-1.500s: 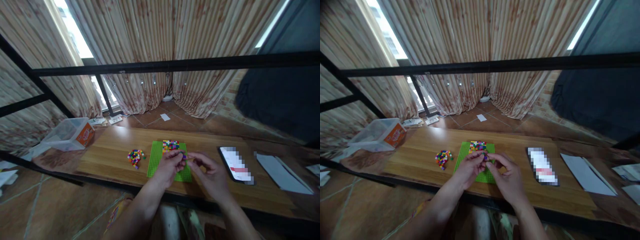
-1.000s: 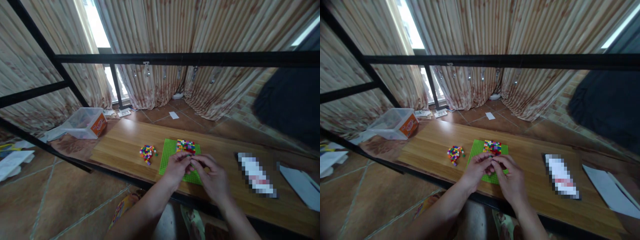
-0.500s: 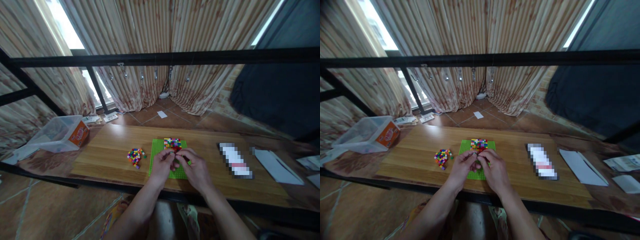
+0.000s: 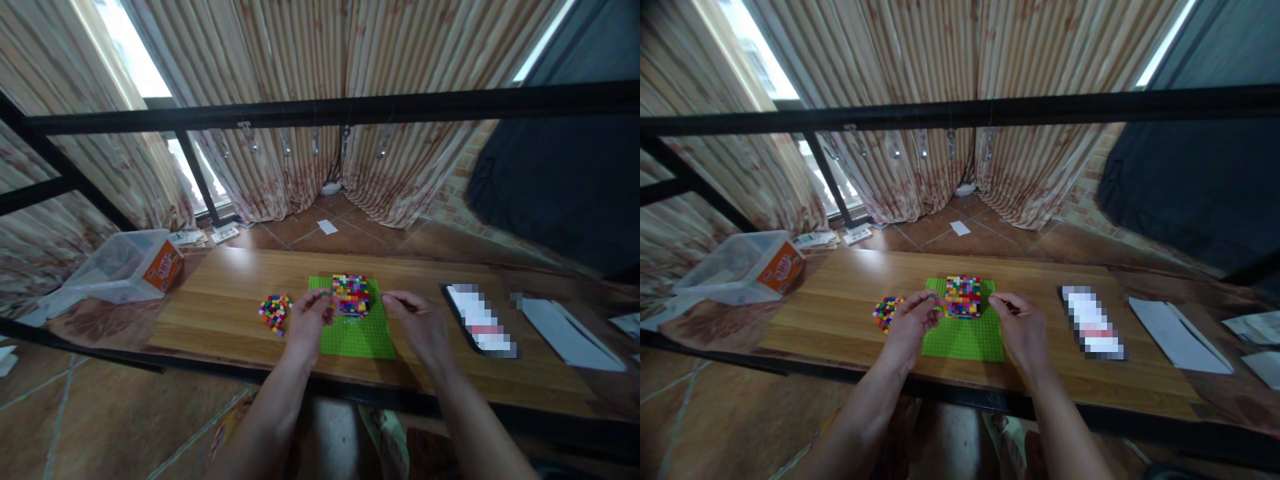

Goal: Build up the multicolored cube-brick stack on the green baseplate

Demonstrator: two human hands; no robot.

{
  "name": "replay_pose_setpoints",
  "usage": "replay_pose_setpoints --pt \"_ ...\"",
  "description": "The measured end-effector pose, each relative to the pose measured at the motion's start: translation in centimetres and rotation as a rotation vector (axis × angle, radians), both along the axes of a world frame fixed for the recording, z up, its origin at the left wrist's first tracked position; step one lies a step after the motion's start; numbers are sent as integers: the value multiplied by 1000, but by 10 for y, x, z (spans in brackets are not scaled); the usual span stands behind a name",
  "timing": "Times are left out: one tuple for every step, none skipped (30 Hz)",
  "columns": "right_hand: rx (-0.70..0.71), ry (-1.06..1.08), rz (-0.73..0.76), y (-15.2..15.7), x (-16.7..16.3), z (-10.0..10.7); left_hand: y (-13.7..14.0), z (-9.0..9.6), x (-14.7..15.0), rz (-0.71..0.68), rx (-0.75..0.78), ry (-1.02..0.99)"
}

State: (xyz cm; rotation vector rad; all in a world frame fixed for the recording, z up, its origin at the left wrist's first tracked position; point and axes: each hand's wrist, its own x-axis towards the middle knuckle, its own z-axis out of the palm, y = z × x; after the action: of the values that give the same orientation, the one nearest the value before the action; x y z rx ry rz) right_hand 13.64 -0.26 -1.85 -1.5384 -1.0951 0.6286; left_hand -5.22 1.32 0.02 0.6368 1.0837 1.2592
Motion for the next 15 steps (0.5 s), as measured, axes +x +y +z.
replay_pose_setpoints --pt "-5 14 12 3 -1 -4 0 -1 0 -5 -5 2" --pt "-8 23 26 7 -3 -9 0 -1 1 -12 -11 5" --pt "-10 31 42 10 -4 -15 0 -1 1 -17 -16 7" --pt "-13 35 60 14 -5 -21 0 -1 2 -21 -20 9" --pt "-20 37 77 17 -6 -27 0 -1 2 -22 -22 9" --pt "-29 37 92 20 -6 -34 0 -1 3 -22 -24 7" --pt "-34 35 102 23 -6 -41 0 0 3 -18 -25 5" --pt "-35 33 108 26 -5 -46 1 0 3 -14 -28 3" --pt "-30 27 110 27 -5 -51 1 0 2 -10 -33 -1" --pt "-22 19 110 29 -4 -55 2 1 2 -8 -39 -5" --pt "-12 10 108 30 -3 -58 2 1 2 -6 -44 -8" --pt "-3 2 105 31 -3 -59 2 0 1 -5 -49 -11" --pt "7 -4 102 32 -3 -60 2 0 1 -6 -52 -13" --pt "17 -7 96 32 -4 -59 3 -1 1 -9 -53 -14" --pt "24 -9 91 33 -5 -59 3 -2 0 -13 -52 -14"
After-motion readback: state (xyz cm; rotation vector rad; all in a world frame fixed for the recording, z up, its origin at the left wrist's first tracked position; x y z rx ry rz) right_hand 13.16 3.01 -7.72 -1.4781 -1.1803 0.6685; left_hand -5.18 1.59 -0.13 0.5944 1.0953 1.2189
